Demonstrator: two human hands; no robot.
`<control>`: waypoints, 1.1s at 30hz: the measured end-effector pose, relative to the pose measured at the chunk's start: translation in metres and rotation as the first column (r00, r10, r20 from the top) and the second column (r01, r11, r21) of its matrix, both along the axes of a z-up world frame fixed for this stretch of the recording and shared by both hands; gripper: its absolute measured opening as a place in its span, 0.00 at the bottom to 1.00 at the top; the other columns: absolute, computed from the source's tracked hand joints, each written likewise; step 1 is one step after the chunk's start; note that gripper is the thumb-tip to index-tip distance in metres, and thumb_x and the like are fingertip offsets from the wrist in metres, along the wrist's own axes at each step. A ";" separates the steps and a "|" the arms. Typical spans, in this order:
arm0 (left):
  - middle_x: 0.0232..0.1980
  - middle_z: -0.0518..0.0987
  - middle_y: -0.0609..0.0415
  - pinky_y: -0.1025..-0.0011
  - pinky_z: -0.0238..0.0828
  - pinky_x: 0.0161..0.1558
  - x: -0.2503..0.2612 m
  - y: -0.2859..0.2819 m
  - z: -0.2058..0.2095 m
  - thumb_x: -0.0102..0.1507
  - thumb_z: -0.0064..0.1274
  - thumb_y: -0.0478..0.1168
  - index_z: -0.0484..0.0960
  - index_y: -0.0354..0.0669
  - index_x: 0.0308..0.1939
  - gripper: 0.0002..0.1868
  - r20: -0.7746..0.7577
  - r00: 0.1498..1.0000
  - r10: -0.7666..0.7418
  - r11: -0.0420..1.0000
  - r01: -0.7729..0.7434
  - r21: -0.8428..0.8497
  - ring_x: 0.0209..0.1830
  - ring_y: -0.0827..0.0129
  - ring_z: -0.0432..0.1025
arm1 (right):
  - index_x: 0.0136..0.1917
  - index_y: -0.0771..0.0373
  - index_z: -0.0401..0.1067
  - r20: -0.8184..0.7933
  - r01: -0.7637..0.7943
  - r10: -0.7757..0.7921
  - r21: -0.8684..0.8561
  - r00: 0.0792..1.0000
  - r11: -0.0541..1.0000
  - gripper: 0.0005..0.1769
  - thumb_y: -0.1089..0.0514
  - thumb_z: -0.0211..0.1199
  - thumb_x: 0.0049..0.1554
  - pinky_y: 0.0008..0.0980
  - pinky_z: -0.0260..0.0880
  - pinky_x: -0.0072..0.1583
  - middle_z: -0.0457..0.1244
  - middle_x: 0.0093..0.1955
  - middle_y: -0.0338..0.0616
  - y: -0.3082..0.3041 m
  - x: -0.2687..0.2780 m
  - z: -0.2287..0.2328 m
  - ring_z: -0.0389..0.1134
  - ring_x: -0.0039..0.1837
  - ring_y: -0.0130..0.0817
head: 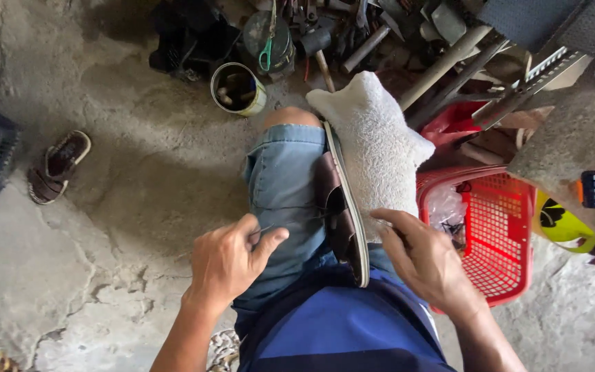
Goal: Hand-stitching the strap of a brown sandal using a needle and thread.
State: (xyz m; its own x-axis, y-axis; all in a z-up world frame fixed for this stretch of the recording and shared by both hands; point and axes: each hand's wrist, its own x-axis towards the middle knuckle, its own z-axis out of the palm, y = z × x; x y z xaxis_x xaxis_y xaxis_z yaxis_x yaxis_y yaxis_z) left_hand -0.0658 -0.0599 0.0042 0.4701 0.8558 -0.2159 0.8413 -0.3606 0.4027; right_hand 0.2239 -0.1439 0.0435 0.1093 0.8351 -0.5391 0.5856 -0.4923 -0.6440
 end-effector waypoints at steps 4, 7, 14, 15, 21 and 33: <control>0.15 0.73 0.58 0.58 0.62 0.17 0.022 0.003 0.000 0.66 0.31 0.73 0.67 0.49 0.22 0.35 0.043 0.999 0.010 0.983 -0.002 -0.185 0.15 0.56 0.71 | 0.47 0.61 0.79 -0.159 -0.031 0.073 0.251 0.985 0.968 0.16 0.66 0.48 0.58 0.28 0.66 0.34 0.74 0.40 0.40 -0.026 0.003 -0.004 0.69 0.31 0.26; 0.14 0.70 0.61 0.64 0.59 0.18 0.036 0.011 0.008 0.62 0.19 0.75 0.68 0.52 0.22 0.38 0.023 0.998 0.056 0.931 -0.044 -0.363 0.14 0.66 0.68 | 0.45 0.64 0.74 -0.259 0.046 0.061 0.387 0.964 0.921 0.12 0.69 0.48 0.59 0.27 0.69 0.41 0.71 0.38 0.41 -0.038 0.002 0.015 0.69 0.33 0.28; 0.17 0.57 0.64 0.68 0.52 0.23 0.038 0.017 0.007 0.64 0.17 0.73 0.57 0.49 0.20 0.36 0.188 0.970 0.152 0.836 -0.025 -0.548 0.19 0.73 0.54 | 0.44 0.63 0.77 -0.624 0.233 0.033 0.340 0.780 0.911 0.12 0.56 0.55 0.61 0.45 0.74 0.62 0.61 0.69 0.59 -0.019 0.005 0.045 0.72 0.57 0.46; 0.17 0.57 0.64 0.68 0.53 0.24 0.038 0.017 0.007 0.64 0.16 0.74 0.57 0.49 0.20 0.36 0.187 0.971 0.148 0.834 -0.021 -0.552 0.19 0.73 0.55 | 0.43 0.63 0.74 -0.569 0.209 0.053 0.386 0.820 0.898 0.07 0.59 0.57 0.59 0.40 0.73 0.61 0.64 0.66 0.57 -0.010 -0.001 0.046 0.72 0.53 0.39; 0.17 0.62 0.62 0.66 0.58 0.25 0.043 0.017 0.017 0.61 0.12 0.75 0.60 0.49 0.22 0.38 0.134 0.980 0.146 0.828 -0.047 -0.559 0.19 0.70 0.60 | 0.60 0.61 0.74 0.123 -0.245 0.213 0.573 0.969 0.782 0.18 0.57 0.69 0.58 0.33 0.72 0.48 0.60 0.68 0.51 0.047 -0.037 0.044 0.67 0.51 0.36; 0.10 0.62 0.58 0.75 0.55 0.16 0.039 0.009 0.000 0.74 0.26 0.64 0.72 0.52 0.20 0.35 0.442 0.863 0.245 0.834 0.046 -0.551 0.10 0.77 0.53 | 0.40 0.51 0.77 0.491 -0.510 0.316 0.334 0.812 0.793 0.02 0.56 0.66 0.56 0.31 0.73 0.36 0.64 0.58 0.38 0.071 -0.049 0.022 0.68 0.47 0.37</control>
State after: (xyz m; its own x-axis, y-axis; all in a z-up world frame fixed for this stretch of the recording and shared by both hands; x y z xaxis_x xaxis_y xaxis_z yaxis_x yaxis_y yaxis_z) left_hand -0.0267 -0.0507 0.0040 0.5536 0.7214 -0.4160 0.5067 0.1047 0.8558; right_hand 0.1752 -0.0732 0.0655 -0.1844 0.9776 -0.1012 0.9094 0.1306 -0.3950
